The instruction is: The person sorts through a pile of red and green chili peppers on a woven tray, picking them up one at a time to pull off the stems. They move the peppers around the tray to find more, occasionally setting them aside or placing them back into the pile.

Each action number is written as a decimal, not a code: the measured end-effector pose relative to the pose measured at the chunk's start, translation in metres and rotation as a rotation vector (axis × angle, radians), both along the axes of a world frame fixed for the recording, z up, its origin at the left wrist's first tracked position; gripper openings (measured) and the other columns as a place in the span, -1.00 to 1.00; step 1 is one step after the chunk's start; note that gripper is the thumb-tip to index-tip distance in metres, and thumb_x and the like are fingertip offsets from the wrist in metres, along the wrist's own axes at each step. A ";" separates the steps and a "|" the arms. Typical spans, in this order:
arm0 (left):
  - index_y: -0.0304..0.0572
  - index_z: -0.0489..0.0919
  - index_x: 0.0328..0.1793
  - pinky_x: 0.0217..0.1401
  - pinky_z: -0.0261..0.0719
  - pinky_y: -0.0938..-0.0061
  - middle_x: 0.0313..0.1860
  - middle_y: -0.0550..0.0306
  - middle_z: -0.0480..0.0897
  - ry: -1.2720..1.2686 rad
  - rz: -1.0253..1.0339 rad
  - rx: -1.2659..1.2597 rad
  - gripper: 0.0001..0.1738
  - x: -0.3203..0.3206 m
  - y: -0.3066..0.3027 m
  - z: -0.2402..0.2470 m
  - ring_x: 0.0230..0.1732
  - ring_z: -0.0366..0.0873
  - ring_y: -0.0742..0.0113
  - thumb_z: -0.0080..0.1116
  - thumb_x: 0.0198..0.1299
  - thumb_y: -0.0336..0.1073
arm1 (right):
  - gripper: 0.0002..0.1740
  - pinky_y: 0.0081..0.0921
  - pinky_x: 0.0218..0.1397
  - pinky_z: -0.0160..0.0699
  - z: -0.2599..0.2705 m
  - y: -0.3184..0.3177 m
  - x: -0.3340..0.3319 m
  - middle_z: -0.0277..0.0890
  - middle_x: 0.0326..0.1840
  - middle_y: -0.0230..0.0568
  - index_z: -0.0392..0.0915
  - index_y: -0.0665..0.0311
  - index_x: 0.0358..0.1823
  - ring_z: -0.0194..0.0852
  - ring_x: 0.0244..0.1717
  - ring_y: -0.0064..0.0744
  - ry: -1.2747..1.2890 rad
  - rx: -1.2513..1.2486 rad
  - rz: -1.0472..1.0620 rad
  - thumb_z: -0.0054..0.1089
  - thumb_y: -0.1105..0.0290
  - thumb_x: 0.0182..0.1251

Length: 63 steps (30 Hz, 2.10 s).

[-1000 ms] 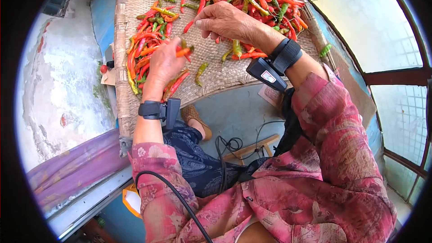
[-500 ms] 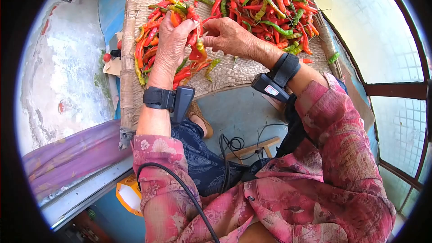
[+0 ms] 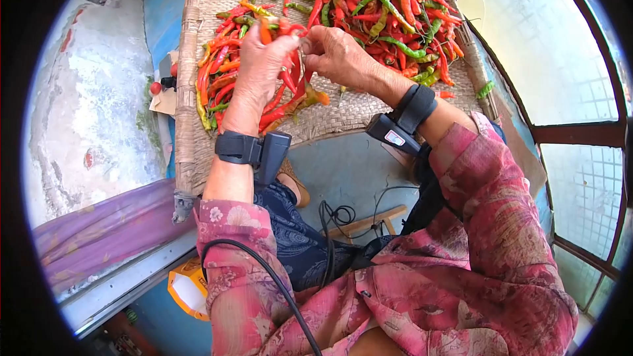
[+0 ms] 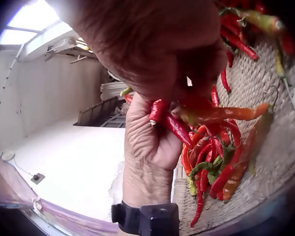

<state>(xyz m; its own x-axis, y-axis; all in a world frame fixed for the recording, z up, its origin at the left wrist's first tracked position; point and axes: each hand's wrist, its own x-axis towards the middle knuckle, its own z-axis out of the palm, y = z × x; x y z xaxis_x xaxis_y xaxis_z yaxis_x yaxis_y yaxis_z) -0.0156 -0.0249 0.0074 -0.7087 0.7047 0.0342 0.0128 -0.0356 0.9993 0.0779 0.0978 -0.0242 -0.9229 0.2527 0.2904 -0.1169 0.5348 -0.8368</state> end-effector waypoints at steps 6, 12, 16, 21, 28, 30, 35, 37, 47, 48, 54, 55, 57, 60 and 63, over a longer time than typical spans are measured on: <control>-0.19 0.51 -0.19 -0.49 0.49 0.62 -0.37 0.15 0.61 -0.273 0.216 0.242 -0.78 -0.040 -0.020 0.004 -0.45 0.57 0.39 0.18 -0.03 -0.48 | -0.87 -0.64 -0.56 0.41 0.010 0.015 -0.001 0.44 -0.54 -0.35 0.46 0.37 -0.29 0.38 -0.57 -0.64 -0.063 -0.212 -0.109 0.05 0.49 0.13; -0.26 0.49 -0.07 -0.45 0.47 0.67 -0.25 0.11 0.60 -0.406 0.223 0.302 -0.72 -0.035 -0.028 0.014 -0.29 0.57 0.40 0.17 0.07 -0.40 | -0.84 -0.61 -0.49 0.43 0.041 0.053 -0.001 0.48 -0.49 -0.33 0.49 0.39 -0.26 0.42 -0.52 -0.64 0.422 0.093 -0.403 0.08 0.43 0.22; -0.24 0.48 -0.03 -0.43 0.47 0.67 -0.19 0.09 0.60 -0.369 0.163 0.319 -0.70 -0.021 -0.023 0.018 -0.25 0.55 0.39 0.17 0.09 -0.36 | -0.58 -0.46 -0.31 0.42 0.076 0.037 0.024 0.39 -0.37 -0.09 0.26 0.37 0.06 0.36 -0.39 -0.27 0.450 0.303 -0.548 0.06 0.45 0.16; -0.32 0.50 -0.05 -0.37 0.50 0.63 -0.25 0.08 0.59 -0.440 0.033 0.378 -0.71 -0.001 -0.006 0.016 -0.22 0.54 0.35 0.15 0.11 -0.36 | -0.63 -0.41 -0.40 0.48 0.031 -0.001 0.007 0.51 -0.58 -0.11 0.56 0.38 -0.33 0.51 -0.53 -0.39 0.138 -0.153 0.052 0.12 0.14 0.24; -0.28 0.52 -0.17 -0.47 0.39 0.75 -0.42 0.18 0.59 -0.495 0.216 0.408 -0.78 -0.014 -0.008 0.015 -0.35 0.56 0.48 0.20 0.04 -0.42 | -0.73 -0.46 -0.46 0.44 0.026 -0.008 0.013 0.50 -0.61 -0.19 0.47 0.41 -0.39 0.50 -0.56 -0.49 -0.017 0.082 0.073 0.01 0.30 0.30; -0.29 0.46 -0.07 -0.44 0.45 0.74 -0.20 0.04 0.60 -0.512 0.298 0.423 -0.75 -0.041 -0.020 0.000 -0.20 0.58 0.39 0.13 0.11 -0.43 | -0.72 -0.48 -0.47 0.43 0.026 -0.003 0.014 0.50 -0.60 -0.24 0.47 0.41 -0.37 0.48 -0.57 -0.52 -0.039 -0.018 0.101 0.01 0.29 0.31; -0.13 0.46 -0.16 -0.40 0.40 0.66 -0.27 0.10 0.60 -0.554 0.206 0.315 -0.77 -0.031 -0.029 0.010 -0.35 0.52 0.43 0.15 0.01 -0.44 | -0.66 -0.56 -0.40 0.48 0.044 0.032 0.008 0.53 -0.44 -0.26 0.48 0.43 -0.21 0.49 -0.45 -0.53 0.117 -0.659 -0.042 0.06 0.22 0.28; -0.13 0.44 -0.12 -0.43 0.40 0.67 -0.16 0.06 0.60 -0.496 0.072 0.274 -0.77 -0.017 -0.027 0.016 -0.38 0.51 0.46 0.12 0.06 -0.40 | -0.63 -0.57 -0.34 0.51 0.046 0.044 0.002 0.53 -0.35 -0.19 0.45 0.46 -0.17 0.50 -0.40 -0.50 0.257 -0.879 -0.112 0.07 0.21 0.29; -0.27 0.55 -0.08 -0.50 0.38 0.71 -0.41 0.24 0.56 -0.169 -0.165 0.101 -0.73 0.014 -0.006 0.024 -0.52 0.45 0.57 0.11 0.07 -0.35 | -0.47 -0.72 -0.45 0.47 0.035 0.000 0.012 0.54 -0.46 -0.38 0.48 0.37 0.03 0.42 -0.47 -0.67 -0.158 -0.647 0.116 0.00 0.02 0.32; -0.27 0.55 -0.08 -0.50 0.38 0.71 -0.41 0.24 0.56 -0.171 -0.169 0.098 -0.73 0.015 -0.006 0.023 -0.52 0.45 0.57 0.11 0.07 -0.35 | -0.53 -0.71 -0.48 0.47 0.031 0.001 0.012 0.54 -0.49 -0.39 0.53 0.36 -0.11 0.42 -0.50 -0.67 -0.161 -0.659 0.123 0.05 0.05 0.28; -0.25 0.52 -0.10 -0.49 0.40 0.68 -0.39 0.23 0.57 -0.364 -0.074 0.179 -0.77 0.006 -0.011 0.014 -0.51 0.47 0.52 0.14 0.09 -0.41 | -0.64 -0.47 -0.50 0.51 0.052 0.022 0.012 0.54 -0.64 -0.21 0.57 0.40 -0.50 0.47 -0.63 -0.51 -0.168 -0.177 -0.093 0.10 0.17 -0.04; -0.21 0.50 -0.10 -0.50 0.40 0.67 -0.31 0.18 0.59 -0.403 -0.081 0.236 -0.78 0.005 -0.010 0.012 -0.50 0.46 0.50 0.15 0.10 -0.41 | -0.64 -0.44 -0.48 0.52 0.051 0.026 0.010 0.54 -0.62 -0.18 0.56 0.40 -0.49 0.49 -0.62 -0.42 -0.151 -0.117 -0.106 0.10 0.17 -0.05; -0.19 0.50 -0.10 -0.50 0.40 0.66 -0.28 0.15 0.59 -0.456 -0.059 0.278 -0.78 0.002 -0.010 0.010 -0.49 0.46 0.50 0.15 0.10 -0.41 | -0.64 -0.40 -0.46 0.53 0.050 0.032 0.008 0.55 -0.61 -0.14 0.56 0.39 -0.49 0.51 -0.60 -0.34 -0.135 -0.058 -0.122 0.09 0.17 -0.05; -0.15 0.50 -0.06 -0.50 0.41 0.64 -0.24 0.10 0.59 -0.514 -0.046 0.327 -0.75 -0.003 -0.010 0.007 -0.48 0.45 0.49 0.15 0.09 -0.42 | -0.65 -0.38 -0.40 0.53 0.051 0.037 0.009 0.54 -0.59 -0.12 0.55 0.38 -0.49 0.53 -0.55 -0.19 -0.064 0.136 -0.113 0.08 0.17 -0.05; -0.18 0.51 -0.06 -0.49 0.41 0.64 -0.24 0.09 0.59 -0.498 0.030 0.306 -0.74 -0.006 -0.010 0.006 -0.48 0.46 0.49 0.16 0.09 -0.40 | -0.81 -0.37 -0.32 0.55 0.056 0.047 0.016 0.54 -0.42 -0.11 0.59 0.16 -0.35 0.54 -0.47 -0.14 0.010 0.480 -0.136 0.10 0.27 0.06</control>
